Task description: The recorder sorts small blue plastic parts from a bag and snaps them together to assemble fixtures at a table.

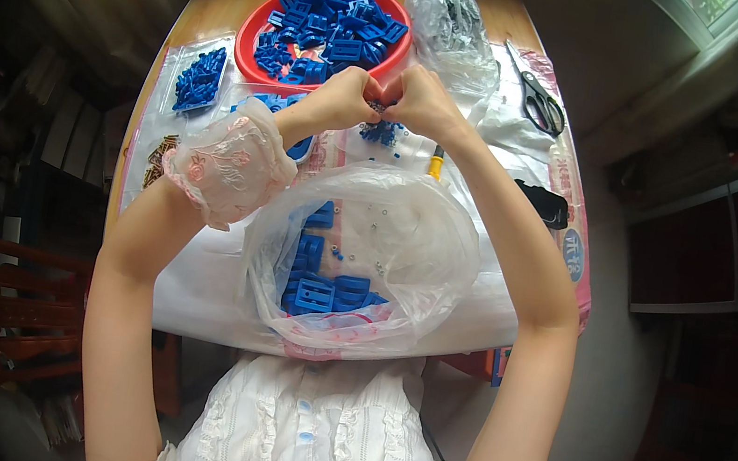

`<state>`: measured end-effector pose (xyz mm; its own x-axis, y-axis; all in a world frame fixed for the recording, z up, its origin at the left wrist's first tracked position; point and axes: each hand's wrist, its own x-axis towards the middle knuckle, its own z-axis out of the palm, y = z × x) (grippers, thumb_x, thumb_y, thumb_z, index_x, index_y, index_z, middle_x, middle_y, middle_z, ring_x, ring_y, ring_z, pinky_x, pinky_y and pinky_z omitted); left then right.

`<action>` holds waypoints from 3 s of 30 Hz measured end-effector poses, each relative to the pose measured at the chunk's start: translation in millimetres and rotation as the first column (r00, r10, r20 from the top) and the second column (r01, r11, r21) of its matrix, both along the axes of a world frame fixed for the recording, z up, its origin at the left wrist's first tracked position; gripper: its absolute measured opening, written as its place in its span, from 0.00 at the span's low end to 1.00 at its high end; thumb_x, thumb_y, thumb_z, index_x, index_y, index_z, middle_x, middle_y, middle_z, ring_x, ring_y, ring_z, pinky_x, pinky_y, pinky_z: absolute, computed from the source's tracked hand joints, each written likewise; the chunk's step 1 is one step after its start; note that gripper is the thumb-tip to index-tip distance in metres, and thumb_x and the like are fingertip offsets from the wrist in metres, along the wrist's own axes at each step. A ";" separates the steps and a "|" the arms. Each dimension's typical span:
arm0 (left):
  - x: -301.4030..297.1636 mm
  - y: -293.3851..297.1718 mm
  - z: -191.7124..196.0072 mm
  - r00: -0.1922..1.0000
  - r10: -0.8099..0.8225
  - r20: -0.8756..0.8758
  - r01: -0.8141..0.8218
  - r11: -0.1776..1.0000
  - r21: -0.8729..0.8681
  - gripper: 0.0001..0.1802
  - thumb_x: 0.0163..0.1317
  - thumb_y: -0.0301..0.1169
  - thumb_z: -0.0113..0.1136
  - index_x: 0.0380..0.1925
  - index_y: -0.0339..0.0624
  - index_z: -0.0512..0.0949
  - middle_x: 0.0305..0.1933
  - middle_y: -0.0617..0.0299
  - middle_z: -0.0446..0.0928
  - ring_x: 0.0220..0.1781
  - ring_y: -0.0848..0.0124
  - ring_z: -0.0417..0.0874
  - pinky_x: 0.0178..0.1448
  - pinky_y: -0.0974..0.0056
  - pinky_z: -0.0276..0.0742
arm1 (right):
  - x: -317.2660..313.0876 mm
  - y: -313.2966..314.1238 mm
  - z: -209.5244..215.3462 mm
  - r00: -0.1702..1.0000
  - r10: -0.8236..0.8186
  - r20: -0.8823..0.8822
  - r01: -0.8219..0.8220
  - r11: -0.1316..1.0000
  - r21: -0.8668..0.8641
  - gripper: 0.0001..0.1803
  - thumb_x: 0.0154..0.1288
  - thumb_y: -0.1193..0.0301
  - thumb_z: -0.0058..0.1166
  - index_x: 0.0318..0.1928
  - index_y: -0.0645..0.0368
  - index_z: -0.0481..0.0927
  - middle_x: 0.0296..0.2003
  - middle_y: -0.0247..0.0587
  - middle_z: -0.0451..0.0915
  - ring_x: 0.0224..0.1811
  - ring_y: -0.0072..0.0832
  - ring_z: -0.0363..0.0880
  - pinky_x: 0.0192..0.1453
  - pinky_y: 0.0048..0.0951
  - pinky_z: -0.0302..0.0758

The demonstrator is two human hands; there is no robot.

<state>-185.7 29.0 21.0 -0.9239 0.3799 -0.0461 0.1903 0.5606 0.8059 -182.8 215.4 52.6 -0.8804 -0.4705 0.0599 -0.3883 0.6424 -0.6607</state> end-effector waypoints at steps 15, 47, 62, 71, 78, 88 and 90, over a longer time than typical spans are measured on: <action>7.2 -1.7 3.1 0.998 -0.045 -0.052 0.044 0.999 -0.024 0.21 0.55 0.16 0.64 0.51 0.33 0.90 0.47 0.39 0.90 0.51 0.50 0.92 0.57 0.54 0.86 | -4.7 -0.4 -7.3 0.995 0.032 -0.098 -0.017 0.989 0.147 0.16 0.52 0.85 0.65 0.43 0.68 0.92 0.38 0.58 0.91 0.41 0.42 0.93 0.49 0.37 0.86; 203.9 -39.6 39.4 0.904 -0.327 -0.276 0.207 0.899 -0.387 0.11 0.59 0.20 0.65 0.40 0.39 0.90 0.40 0.53 0.87 0.42 0.51 0.89 0.46 0.52 0.84 | 204.2 13.0 13.2 0.958 0.279 0.060 -0.281 0.888 0.363 0.07 0.58 0.78 0.66 0.36 0.69 0.83 0.38 0.56 0.85 0.42 0.53 0.89 0.46 0.47 0.84; 203.7 -35.5 18.1 0.836 -0.471 -0.282 0.368 0.862 -0.348 0.07 0.61 0.26 0.64 0.39 0.42 0.84 0.42 0.55 0.80 0.47 0.55 0.87 0.49 0.53 0.84 | 206.4 16.7 -1.1 0.977 0.196 0.078 -0.211 0.915 0.345 0.10 0.62 0.75 0.67 0.40 0.67 0.81 0.40 0.57 0.83 0.42 0.55 0.86 0.48 0.50 0.82; 203.1 -38.8 11.6 0.830 -0.474 -0.292 0.390 0.869 -0.304 0.08 0.62 0.25 0.63 0.41 0.39 0.82 0.44 0.53 0.80 0.48 0.53 0.87 0.52 0.52 0.84 | 214.8 9.7 3.2 0.977 0.209 0.033 -0.205 0.897 0.391 0.11 0.58 0.80 0.67 0.40 0.71 0.81 0.42 0.62 0.82 0.42 0.55 0.88 0.47 0.46 0.85; 201.3 -40.9 11.9 0.845 -0.459 -0.274 0.404 0.884 -0.235 0.06 0.63 0.24 0.64 0.39 0.35 0.82 0.44 0.47 0.80 0.49 0.49 0.86 0.52 0.51 0.83 | 210.6 9.9 2.3 0.971 0.237 0.034 -0.231 0.890 0.393 0.11 0.55 0.82 0.68 0.39 0.73 0.82 0.42 0.64 0.82 0.45 0.55 0.87 0.48 0.45 0.85; 203.1 -38.3 12.3 0.842 -0.462 -0.279 0.401 0.881 -0.250 0.07 0.61 0.22 0.66 0.39 0.34 0.81 0.43 0.46 0.81 0.48 0.47 0.85 0.52 0.49 0.82 | 195.6 13.8 8.2 0.982 0.166 0.087 -0.185 0.933 0.307 0.09 0.59 0.78 0.64 0.39 0.70 0.83 0.41 0.61 0.82 0.46 0.56 0.86 0.50 0.49 0.82; 201.9 -36.3 19.3 0.829 -0.479 -0.290 0.411 0.872 -0.266 0.07 0.60 0.22 0.66 0.38 0.34 0.81 0.43 0.46 0.81 0.48 0.47 0.86 0.52 0.50 0.83 | 196.2 15.3 16.1 0.990 0.130 0.053 -0.139 0.951 0.275 0.07 0.60 0.77 0.62 0.38 0.69 0.83 0.39 0.60 0.83 0.44 0.56 0.85 0.48 0.49 0.81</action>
